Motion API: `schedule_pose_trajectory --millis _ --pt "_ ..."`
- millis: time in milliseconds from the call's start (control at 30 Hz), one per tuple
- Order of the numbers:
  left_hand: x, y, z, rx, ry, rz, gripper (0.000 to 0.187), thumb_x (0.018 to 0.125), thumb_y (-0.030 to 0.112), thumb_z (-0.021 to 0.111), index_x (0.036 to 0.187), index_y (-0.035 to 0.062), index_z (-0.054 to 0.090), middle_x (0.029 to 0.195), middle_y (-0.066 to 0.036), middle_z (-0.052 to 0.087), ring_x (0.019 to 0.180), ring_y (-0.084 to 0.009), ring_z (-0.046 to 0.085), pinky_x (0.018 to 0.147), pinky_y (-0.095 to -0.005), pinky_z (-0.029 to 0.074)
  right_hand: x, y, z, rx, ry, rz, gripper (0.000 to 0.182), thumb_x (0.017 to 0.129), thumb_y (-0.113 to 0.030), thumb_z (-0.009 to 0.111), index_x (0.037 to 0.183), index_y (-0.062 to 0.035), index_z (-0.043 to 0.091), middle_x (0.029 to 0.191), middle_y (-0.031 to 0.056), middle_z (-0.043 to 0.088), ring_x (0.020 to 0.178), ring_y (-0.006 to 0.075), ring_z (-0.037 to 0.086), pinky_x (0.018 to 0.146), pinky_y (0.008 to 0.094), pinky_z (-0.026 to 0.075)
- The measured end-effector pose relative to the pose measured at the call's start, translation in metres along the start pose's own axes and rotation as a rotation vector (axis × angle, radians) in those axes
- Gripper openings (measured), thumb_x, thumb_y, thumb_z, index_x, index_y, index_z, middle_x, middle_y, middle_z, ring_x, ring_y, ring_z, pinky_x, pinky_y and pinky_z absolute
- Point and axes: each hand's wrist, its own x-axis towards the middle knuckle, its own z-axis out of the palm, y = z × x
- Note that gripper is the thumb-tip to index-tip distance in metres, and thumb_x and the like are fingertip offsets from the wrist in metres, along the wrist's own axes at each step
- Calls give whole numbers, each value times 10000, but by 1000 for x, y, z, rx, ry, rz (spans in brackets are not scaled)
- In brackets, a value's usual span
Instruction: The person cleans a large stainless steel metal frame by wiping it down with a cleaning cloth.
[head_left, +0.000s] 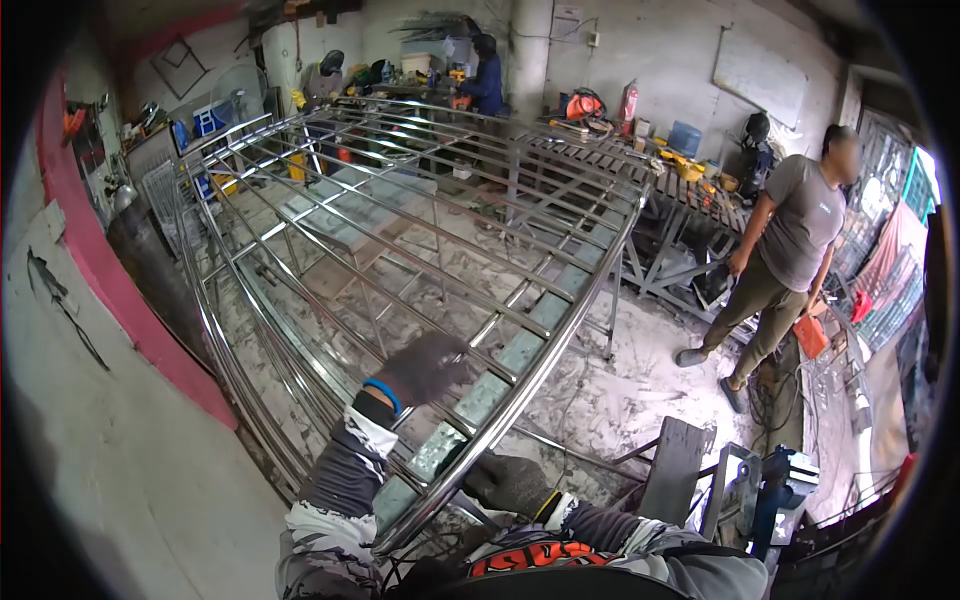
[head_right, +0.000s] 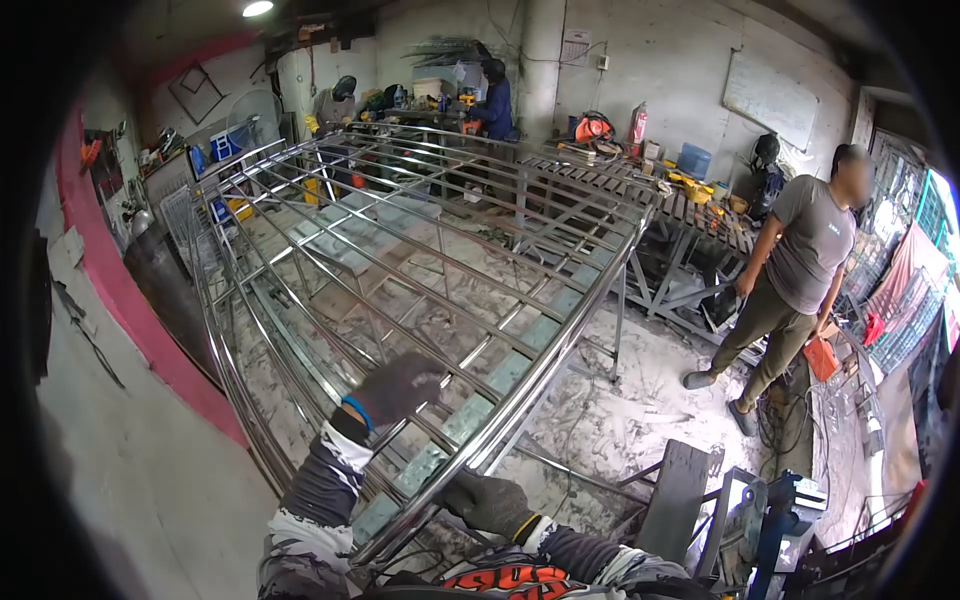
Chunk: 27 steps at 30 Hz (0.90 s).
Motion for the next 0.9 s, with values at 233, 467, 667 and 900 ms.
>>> schedule_pose_trajectory --millis 233,467,667,900 --pt "-16 -8 2 109 -219 -89 559 913 469 664 1301 67 645 1331 -195 611 1268 -369 567 1095 -455 440 0 2 8 -20 75 -18 463 970 -542 556 1336 -261 599 907 196 729 837 419 712 736 528 562" --pt "-22 -7 6 97 -161 -70 526 913 437 633 1283 64 652 1306 -189 623 1257 -372 571 1080 -458 454 2 10 13 -53 54 5 391 956 -443 587 1307 -273 612 862 183 726 809 409 712 717 525 566" --pt "-21 7 15 176 -265 -149 540 915 456 603 1294 76 660 1355 -172 618 1253 -365 581 1079 -457 459 12 20 7 -55 38 -48 424 951 -447 594 1331 -258 602 840 175 722 787 400 710 713 521 560" --pt "-24 4 25 209 -380 -111 516 970 458 561 1338 102 627 1345 -165 629 1218 -379 616 1015 -492 505 23 24 -12 -119 -22 -21 460 932 -501 595 1321 -259 621 790 171 713 747 395 708 673 513 559"
